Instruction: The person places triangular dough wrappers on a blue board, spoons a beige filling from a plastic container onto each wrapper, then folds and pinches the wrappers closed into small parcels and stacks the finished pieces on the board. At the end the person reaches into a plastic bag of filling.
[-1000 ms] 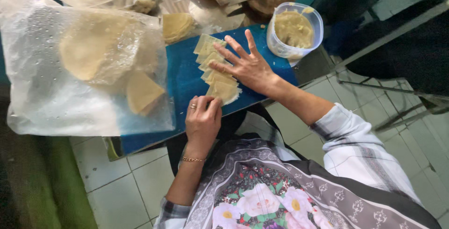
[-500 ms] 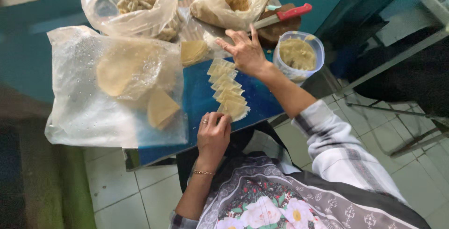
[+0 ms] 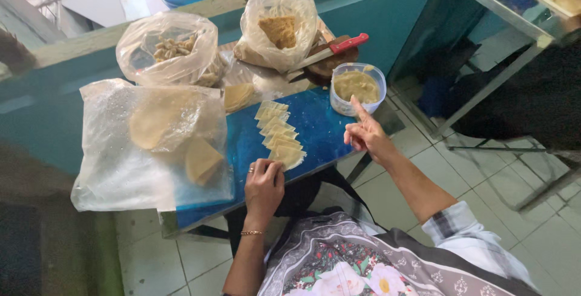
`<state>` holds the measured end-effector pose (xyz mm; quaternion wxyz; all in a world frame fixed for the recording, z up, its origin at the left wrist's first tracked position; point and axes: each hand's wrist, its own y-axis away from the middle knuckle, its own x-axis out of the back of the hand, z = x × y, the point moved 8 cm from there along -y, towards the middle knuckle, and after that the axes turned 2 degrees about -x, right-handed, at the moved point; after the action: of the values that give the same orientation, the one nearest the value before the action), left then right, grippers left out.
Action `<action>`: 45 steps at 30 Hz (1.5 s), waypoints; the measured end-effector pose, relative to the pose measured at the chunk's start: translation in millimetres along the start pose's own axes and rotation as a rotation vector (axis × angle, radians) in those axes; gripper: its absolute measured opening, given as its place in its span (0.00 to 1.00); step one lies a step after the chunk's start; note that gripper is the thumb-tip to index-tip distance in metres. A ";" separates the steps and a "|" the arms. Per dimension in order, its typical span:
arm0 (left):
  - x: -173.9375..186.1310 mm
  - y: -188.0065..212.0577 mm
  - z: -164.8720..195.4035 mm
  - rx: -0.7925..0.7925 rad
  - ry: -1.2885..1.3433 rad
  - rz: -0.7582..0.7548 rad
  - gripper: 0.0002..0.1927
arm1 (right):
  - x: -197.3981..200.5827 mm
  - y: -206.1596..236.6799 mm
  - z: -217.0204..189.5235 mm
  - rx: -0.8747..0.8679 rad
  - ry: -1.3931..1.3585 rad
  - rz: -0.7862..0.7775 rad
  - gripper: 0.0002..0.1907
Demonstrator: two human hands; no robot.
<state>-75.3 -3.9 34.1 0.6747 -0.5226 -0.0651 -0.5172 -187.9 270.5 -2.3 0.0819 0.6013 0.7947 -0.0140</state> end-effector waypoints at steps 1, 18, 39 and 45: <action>0.6 -0.6 -0.8 -0.002 -0.005 -0.001 0.06 | 1.0 -1.0 0.7 0.017 -0.020 -0.006 0.44; 2.9 4.1 -3.1 -0.023 0.015 0.001 0.08 | 4.7 24.7 4.6 0.232 0.549 0.122 0.25; 8.2 17.9 5.5 -0.037 0.111 0.049 0.08 | -95.2 -289.9 -121.8 0.060 1.871 0.067 0.22; 7.7 21.3 7.3 -0.022 0.134 0.041 0.08 | -93.8 -298.2 -125.5 0.114 1.873 0.078 0.14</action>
<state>-52.1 -4.9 28.7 0.6822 -0.4956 -0.0032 -0.5376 -463.1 113.8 112.5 -0.6202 0.3972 0.5142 0.4394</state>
